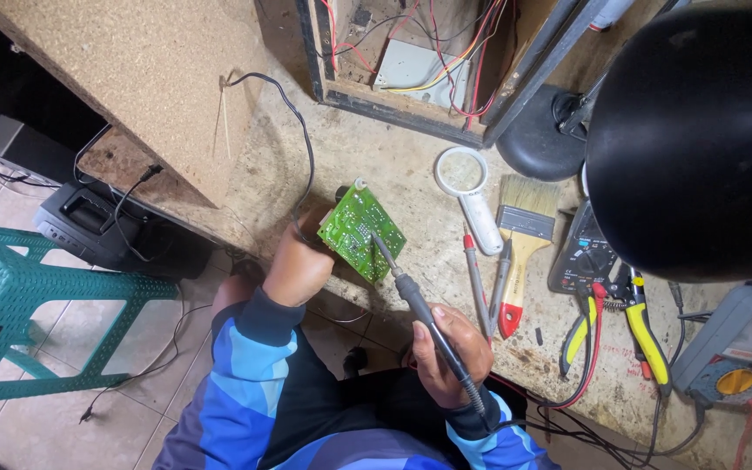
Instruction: Inspecting, cleaning, and repairing a circuit board using a hairdryer, magnifying glass, multimeter, and soldering iron.
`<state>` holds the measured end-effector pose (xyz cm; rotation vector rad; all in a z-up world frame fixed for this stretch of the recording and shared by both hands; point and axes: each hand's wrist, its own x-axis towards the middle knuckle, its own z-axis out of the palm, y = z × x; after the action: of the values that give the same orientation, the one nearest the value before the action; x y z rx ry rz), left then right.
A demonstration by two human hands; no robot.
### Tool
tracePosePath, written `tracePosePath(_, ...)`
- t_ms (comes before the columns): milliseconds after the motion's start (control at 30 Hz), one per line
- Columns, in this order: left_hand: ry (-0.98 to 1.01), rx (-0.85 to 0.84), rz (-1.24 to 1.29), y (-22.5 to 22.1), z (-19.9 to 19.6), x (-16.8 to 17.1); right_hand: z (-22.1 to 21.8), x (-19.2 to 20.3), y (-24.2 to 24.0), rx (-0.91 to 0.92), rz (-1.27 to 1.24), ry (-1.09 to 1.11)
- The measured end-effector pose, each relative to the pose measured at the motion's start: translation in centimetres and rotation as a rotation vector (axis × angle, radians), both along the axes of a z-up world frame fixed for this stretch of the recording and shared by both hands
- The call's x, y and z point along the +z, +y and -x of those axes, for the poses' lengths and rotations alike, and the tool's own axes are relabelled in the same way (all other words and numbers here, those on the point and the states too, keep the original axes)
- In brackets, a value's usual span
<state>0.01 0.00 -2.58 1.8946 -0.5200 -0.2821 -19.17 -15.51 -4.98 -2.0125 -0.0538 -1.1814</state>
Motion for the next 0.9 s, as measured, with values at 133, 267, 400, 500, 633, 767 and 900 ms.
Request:
tracePosePath(133,-0.137,0.106,0.033,-0.4,-0.1,-2.8,0.8,-0.9,-0.3,-0.098,-0.029,0.040)
tracePosePath(267,-0.058,0.103,0.019,-0.3,0.1,-1.5,0.9,1.1,0.3,-0.082,-0.111,0.032)
tracePosePath(400,0.121,0.076,-0.016,-0.9,0.3,0.9,1.8,3.3,-0.9,0.027,-0.157,-0.006)
tracePosePath(500,0.242,0.055,-0.046,-1.0,0.5,2.7,3.7,4.1,-1.8,-0.038,-0.157,0.023)
tracePosePath(633,0.502,0.002,0.128,-2.1,-0.2,5.0,6.7,3.3,-3.2,-0.286,-0.172,-0.024)
tracePosePath(767,0.626,0.005,0.252,-3.1,-2.5,4.3,9.5,2.7,-4.5,-0.454,-0.233,-0.011)
tracePosePath(900,0.693,0.017,0.285,-3.6,-4.1,3.7,11.1,2.9,-5.3,-0.529,-0.220,-0.019)
